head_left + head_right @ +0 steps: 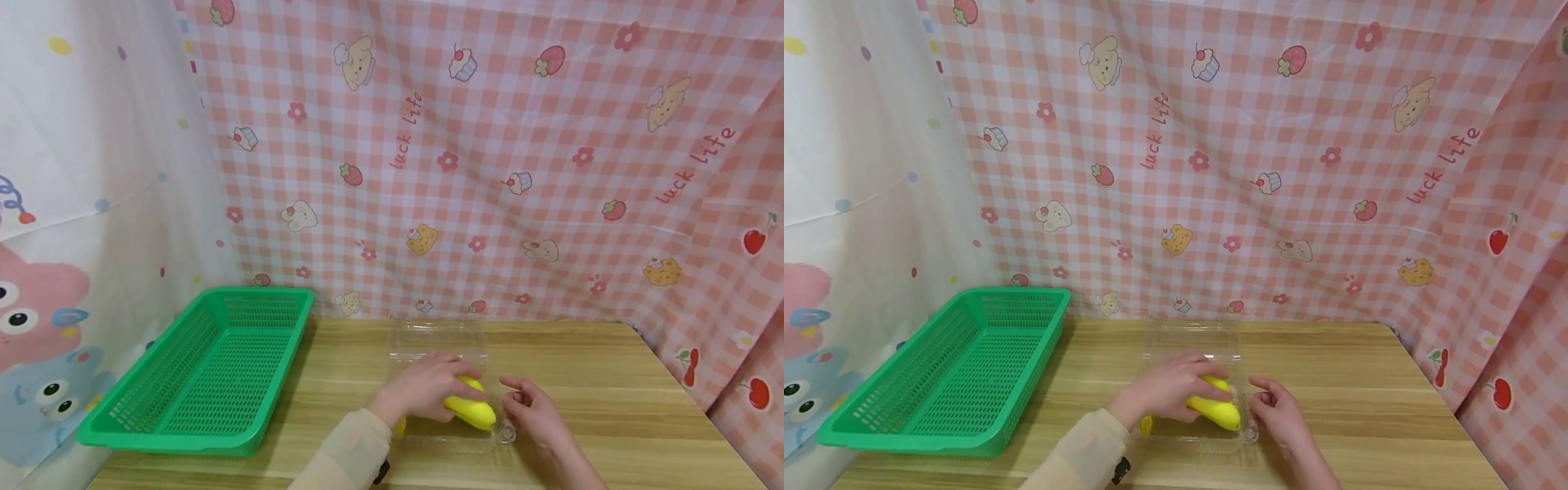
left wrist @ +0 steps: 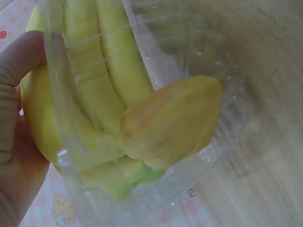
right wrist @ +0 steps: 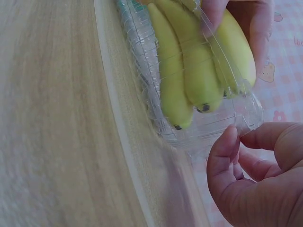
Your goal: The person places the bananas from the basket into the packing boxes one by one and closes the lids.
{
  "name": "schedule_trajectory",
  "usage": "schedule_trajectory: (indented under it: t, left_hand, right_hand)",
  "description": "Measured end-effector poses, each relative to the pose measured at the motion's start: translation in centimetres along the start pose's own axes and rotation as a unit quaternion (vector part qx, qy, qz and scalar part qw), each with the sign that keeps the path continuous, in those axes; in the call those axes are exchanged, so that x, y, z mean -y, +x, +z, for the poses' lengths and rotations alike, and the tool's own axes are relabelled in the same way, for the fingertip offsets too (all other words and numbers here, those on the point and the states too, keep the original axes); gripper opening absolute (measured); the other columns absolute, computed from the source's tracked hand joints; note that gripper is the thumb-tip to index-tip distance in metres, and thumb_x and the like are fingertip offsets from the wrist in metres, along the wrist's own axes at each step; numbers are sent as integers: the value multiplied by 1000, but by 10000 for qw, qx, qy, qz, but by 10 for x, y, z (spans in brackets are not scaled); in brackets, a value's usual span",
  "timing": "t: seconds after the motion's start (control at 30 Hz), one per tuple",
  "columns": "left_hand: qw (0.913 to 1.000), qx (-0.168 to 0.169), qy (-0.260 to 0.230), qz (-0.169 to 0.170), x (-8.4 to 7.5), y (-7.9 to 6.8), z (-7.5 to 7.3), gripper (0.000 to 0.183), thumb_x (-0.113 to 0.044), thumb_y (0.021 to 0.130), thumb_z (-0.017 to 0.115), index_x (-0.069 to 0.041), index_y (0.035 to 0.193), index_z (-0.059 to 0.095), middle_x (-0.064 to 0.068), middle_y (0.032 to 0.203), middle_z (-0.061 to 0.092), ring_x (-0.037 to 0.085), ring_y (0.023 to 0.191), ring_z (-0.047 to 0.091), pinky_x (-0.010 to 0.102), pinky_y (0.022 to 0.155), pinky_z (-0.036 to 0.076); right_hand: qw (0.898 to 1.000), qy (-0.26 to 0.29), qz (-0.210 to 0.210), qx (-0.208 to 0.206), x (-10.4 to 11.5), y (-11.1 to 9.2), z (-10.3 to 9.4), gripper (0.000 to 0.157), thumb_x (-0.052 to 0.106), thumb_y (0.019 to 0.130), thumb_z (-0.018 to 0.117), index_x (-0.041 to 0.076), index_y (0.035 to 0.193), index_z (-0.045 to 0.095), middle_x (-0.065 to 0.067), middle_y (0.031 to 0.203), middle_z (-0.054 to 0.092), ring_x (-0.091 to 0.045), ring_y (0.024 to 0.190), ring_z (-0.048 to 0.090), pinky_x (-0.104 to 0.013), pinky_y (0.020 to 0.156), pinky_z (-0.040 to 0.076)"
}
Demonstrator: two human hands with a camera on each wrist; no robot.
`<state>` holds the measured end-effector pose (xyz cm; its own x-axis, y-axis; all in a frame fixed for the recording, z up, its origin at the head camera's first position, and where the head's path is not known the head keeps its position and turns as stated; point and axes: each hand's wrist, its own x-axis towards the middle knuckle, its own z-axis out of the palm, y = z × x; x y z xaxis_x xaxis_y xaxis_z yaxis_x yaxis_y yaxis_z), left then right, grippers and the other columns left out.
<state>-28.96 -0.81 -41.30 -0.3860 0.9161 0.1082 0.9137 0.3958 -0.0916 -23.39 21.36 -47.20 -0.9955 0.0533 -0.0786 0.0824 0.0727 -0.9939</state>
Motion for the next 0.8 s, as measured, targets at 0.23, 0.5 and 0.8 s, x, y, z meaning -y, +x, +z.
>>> schedule_trajectory:
  t: [0.23, 0.5, 0.8]
  left_hand:
    - [9999, -68, 16, 84, 1, -1, 5, 57, -25, 81, 81, -37, 134, 63, -7, 145, 51, 17, 132, 45, 39, 103, 44]
    - [10000, -19, 8, 75, 2, -1, 9, 59, -24, 82, 81, -37, 136, 61, -7, 146, 50, 17, 134, 43, 40, 106, 41]
    - [9995, -317, -11, 69, 0, -2, 7, 50, -29, 87, 77, -34, 135, 63, -7, 142, 54, 16, 132, 45, 40, 107, 41]
  right_hand:
    - [10000, 59, 32, -3, 0, 0, 1, 44, -6, 97, 53, -15, 138, 40, -5, 86, 51, -12, 63, 47, -19, 53, 40]
    - [9999, 126, 13, -38, 0, 0, 1, 44, -7, 96, 53, -15, 138, 41, -5, 87, 50, -12, 64, 47, -19, 54, 41]
    - [9998, 168, -17, -72, 0, 0, 1, 44, -8, 96, 53, -16, 137, 41, -6, 87, 52, -11, 65, 48, -18, 54, 42]
